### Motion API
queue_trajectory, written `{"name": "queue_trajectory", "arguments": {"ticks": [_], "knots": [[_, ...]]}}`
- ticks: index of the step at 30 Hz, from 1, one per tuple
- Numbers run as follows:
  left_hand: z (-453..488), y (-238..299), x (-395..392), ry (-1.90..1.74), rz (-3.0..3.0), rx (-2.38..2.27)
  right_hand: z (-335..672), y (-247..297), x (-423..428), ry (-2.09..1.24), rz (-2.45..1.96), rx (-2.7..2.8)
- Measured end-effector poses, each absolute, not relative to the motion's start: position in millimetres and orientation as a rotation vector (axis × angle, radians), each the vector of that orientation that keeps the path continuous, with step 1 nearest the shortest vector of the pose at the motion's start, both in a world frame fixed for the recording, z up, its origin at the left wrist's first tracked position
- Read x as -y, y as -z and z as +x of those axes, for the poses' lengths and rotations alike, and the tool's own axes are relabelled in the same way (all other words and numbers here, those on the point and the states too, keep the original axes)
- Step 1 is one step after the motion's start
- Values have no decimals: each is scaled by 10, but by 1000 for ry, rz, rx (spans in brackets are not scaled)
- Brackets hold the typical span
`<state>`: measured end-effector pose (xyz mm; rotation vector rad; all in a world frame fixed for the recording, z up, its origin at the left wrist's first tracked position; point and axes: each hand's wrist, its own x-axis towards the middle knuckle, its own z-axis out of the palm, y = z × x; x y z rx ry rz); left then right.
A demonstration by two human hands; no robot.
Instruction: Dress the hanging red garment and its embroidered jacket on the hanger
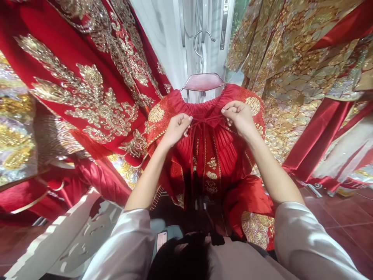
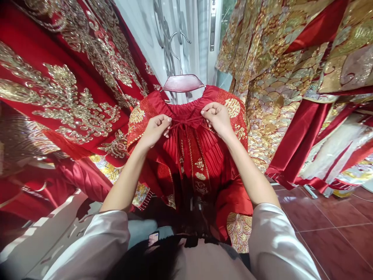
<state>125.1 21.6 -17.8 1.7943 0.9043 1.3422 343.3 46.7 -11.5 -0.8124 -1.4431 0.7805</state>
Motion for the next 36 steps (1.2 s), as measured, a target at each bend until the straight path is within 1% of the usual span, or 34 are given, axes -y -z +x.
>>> {"name": "queue_trajectory", "arguments": {"ticks": [6,10,13,17,19,21,26,36], "knots": [[1142,125,-225,-1332,1991,-1131,3522,233,-539,-764,-819,1428],[1138,108,-193,-1327,2249,-1217,3557,248,-556,-651,-865,1438],[1158,68,-141,-1340,2465,-1298,3518,280,-417,-427,-901,1458],[1228,-13,-147,-1196,2762,-1397,3342,386,-159,66,-972,1570],[1275,-20,-218,-1100,2845,-1384,3219,446,-130,210,-1004,1721],[1313,7,-311,-1044,2872,-1361,3101,492,-193,284,-1024,1846],[1333,81,-440,-1067,2838,-1331,2975,534,-413,344,-1061,1899],[1293,108,-374,-1133,2843,-1284,3104,690,-199,170,-1061,1876]]}}
